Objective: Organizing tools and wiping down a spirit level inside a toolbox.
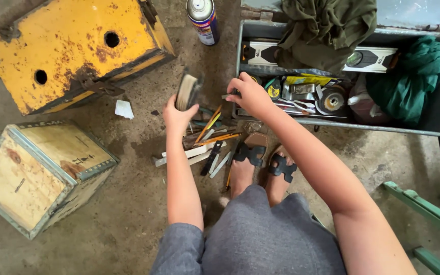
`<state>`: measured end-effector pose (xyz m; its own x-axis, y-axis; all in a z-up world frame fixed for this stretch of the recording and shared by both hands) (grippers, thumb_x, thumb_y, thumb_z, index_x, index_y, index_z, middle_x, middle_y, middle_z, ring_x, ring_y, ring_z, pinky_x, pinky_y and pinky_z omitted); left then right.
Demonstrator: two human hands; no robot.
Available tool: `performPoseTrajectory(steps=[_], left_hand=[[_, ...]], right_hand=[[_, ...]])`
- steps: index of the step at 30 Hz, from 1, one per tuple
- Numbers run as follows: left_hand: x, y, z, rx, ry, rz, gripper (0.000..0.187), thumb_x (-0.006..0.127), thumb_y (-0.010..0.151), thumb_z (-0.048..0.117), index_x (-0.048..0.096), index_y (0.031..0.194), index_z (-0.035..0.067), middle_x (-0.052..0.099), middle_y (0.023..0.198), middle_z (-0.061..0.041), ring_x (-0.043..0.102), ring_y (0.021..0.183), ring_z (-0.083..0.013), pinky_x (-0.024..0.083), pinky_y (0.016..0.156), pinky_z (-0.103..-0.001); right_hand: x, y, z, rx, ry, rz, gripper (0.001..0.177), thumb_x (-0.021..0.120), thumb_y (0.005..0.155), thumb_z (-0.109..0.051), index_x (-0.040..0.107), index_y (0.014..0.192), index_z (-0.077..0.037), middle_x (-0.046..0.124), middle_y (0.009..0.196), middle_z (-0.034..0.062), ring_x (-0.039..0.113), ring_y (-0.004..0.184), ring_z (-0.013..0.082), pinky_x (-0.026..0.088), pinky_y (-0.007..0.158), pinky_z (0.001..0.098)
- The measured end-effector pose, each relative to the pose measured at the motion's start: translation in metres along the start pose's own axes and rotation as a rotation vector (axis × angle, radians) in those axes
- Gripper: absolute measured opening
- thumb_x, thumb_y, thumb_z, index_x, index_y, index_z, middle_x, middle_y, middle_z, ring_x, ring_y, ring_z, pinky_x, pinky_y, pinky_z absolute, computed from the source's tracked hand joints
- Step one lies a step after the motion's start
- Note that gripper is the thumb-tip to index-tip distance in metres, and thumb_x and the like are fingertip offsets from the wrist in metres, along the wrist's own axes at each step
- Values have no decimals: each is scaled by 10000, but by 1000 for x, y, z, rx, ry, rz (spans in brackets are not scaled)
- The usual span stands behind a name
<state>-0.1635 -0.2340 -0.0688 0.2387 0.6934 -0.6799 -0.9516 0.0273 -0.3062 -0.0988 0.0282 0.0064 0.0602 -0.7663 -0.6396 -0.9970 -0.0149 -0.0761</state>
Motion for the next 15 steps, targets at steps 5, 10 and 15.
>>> performPoseTrajectory(steps=[5,10,15], left_hand=[[-15,-7,31,34,-289,25,727,910,723,332,629,1314,15,736,1146,-128,720,1030,-234,572,913,-363],[-43,-18,80,233,-232,107,712,944,751,289,640,1321,-10,683,1132,-127,689,1011,-218,555,872,-365],[-73,-22,109,257,-644,100,662,886,805,226,595,1360,12,679,1039,-35,586,841,-90,502,729,-263]], right_hand=[[-3,-1,-5,-14,-56,33,259,808,872,-269,643,1005,-120,555,1016,108,623,948,353,514,767,467],[-4,-2,-8,14,-142,54,268,800,866,-302,633,1003,-144,566,1002,91,645,923,346,525,733,467],[-1,-3,-8,35,-211,52,301,788,882,-315,597,1050,-155,616,1005,81,674,895,348,535,701,484]])
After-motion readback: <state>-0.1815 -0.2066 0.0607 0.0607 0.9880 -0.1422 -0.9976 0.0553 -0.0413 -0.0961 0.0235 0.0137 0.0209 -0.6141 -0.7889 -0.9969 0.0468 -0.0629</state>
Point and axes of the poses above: each hand's wrist, its own y-axis towards the middle knuckle, its own x-axis out of the palm, z = x × y, the point moved 10 cm from there along y, towards the middle knuckle
